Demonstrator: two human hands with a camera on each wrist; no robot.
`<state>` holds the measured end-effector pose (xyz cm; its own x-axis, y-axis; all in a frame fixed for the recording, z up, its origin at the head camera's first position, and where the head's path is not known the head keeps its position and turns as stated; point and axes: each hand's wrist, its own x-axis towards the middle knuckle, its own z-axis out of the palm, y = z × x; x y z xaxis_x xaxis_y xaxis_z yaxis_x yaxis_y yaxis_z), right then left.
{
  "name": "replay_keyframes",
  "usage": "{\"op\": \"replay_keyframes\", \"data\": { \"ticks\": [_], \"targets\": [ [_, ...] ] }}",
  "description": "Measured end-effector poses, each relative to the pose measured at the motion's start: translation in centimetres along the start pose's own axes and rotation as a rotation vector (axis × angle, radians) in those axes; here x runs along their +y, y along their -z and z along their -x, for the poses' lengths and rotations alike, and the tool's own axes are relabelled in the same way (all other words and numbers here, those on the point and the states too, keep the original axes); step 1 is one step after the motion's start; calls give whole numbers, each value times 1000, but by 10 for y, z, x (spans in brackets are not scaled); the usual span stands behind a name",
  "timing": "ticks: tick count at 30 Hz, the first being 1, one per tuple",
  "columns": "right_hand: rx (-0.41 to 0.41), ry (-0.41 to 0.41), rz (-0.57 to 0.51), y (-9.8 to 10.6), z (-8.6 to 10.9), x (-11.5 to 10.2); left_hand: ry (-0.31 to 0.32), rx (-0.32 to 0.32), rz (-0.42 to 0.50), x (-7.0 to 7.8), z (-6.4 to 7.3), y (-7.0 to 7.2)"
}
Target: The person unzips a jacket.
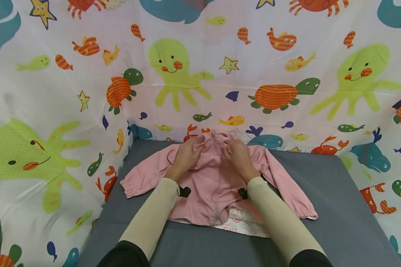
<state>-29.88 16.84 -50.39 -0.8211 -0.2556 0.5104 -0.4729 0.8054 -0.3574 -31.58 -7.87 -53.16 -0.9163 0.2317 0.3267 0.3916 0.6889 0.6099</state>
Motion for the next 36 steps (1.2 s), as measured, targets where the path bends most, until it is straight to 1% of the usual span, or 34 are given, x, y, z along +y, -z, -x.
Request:
{"op": "replay_keyframes", "data": {
  "ticks": [4,7,10,13,17,19,22,25,27,32,36],
  "targets": [
    [-2,51,26,-13,-13,0,27,-10,-26,-3,-11,-5],
    [0,70,28,-20,-21,0,12,-4,-36,-4,-21,-10],
    [3,59,20,-26,-28,-2,-6,-1,-31,-3,-30,-14],
    [2,38,18,-31,-34,-5,-8,-3,-20,-3,-38,-16],
    [-16,9,14,-36,-44,-7,-20,0,-24,-4,-48,-18],
    [-33,-9,13,-38,-47,-8,-37,0,-32,-4,-51,-19],
    [-55,-32,12,-39,-52,-8,-53,-3,-43,-3,-54,-19],
    [-73,-48,14,-41,-54,-6,-53,-12,-45,-2,-55,-22],
    [-79,-50,15,-42,-54,-5,-51,-9,-26,-2,-55,-25],
    [-58,0,16,-47,-52,-3,-43,-5,16,-5,-54,-34],
    [-37,44,31,-51,-51,-4,-10,-12,57,-5,-54,-35]
  ]
}}
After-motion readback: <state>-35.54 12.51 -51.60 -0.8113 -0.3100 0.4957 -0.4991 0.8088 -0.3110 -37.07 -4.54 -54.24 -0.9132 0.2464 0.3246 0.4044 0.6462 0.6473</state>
